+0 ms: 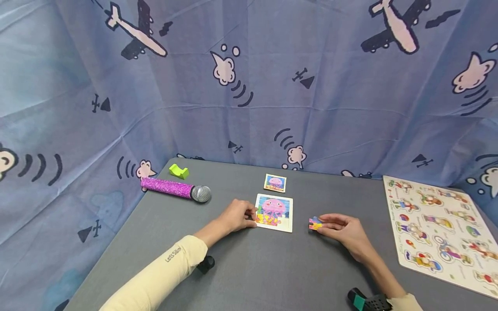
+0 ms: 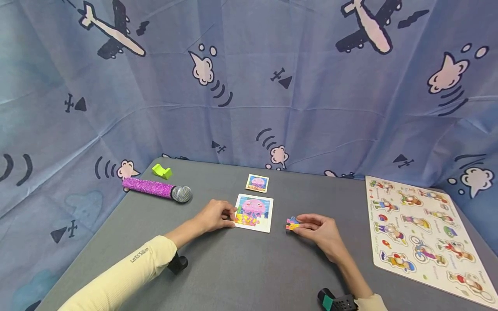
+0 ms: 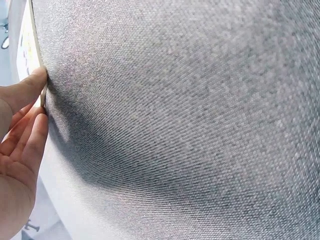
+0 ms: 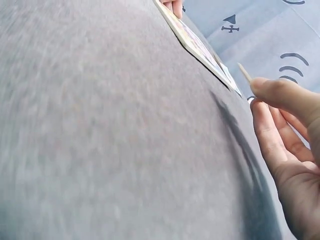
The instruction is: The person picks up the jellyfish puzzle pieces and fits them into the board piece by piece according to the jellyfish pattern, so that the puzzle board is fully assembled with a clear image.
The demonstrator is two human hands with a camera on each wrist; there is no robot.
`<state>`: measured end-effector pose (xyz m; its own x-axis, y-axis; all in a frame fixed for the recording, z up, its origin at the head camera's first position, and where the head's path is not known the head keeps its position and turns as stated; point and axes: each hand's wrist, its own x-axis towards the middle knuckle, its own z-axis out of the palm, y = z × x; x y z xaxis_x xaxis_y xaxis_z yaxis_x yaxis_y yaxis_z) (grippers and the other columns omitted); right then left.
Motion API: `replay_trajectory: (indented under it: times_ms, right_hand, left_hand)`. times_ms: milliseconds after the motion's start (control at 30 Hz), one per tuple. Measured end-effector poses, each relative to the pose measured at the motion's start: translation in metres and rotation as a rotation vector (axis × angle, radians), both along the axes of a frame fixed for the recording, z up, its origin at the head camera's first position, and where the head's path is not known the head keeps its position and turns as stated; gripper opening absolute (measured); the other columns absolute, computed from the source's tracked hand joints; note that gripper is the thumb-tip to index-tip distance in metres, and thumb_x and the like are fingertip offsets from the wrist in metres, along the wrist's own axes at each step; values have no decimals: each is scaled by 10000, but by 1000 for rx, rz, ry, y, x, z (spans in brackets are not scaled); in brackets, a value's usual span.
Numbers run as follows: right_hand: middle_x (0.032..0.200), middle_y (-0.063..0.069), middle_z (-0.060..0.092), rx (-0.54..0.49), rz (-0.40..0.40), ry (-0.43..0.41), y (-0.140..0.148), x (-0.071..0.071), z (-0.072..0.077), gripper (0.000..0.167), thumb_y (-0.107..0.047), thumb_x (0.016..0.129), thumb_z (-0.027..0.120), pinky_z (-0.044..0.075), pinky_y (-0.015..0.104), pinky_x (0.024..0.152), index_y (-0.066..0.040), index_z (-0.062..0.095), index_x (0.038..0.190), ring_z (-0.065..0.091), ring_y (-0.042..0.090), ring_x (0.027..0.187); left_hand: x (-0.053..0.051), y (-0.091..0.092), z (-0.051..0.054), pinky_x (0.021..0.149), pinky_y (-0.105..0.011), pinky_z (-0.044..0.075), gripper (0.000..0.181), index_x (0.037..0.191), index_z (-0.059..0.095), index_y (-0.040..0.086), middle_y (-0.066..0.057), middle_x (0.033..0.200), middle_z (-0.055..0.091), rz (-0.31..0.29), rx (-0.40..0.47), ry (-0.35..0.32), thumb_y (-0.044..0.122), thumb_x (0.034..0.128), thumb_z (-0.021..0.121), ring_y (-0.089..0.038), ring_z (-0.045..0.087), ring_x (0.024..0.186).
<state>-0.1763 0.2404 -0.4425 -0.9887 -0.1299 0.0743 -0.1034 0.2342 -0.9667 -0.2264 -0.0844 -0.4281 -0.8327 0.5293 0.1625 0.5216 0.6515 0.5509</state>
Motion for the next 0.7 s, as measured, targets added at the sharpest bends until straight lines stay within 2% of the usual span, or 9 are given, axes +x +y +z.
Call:
replay_trajectory:
  times_ms: [167,367,700]
  right_hand:
    - [1048,151,687,-16,26,0,-11,-5,-2,449,16,761,773,530,203,717,163,581,1139,679,60,836]
    - [1088,270,644,-17,45,-15,-25,-13,-7,440,19,757,775,530,203,723,150,594,1136,674,57,835]
    - [1067,278,651,-40,59,-18,-48,-21,-9,407,23,756,774,532,204,726,138,616,1113,675,68,841]
  left_hand:
    - [0,0,0,721,-171,512,180,735,658,53,-50,853,694,5,6,-15,85,722,835,-154,663,842]
    - [0,0,0,715,-175,509,183,735,656,63,-45,843,687,1,-7,3,93,722,836,-151,655,835]
    - [1,0,2,712,-169,506,183,726,659,60,-44,826,689,-10,0,12,90,715,839,-161,662,843]
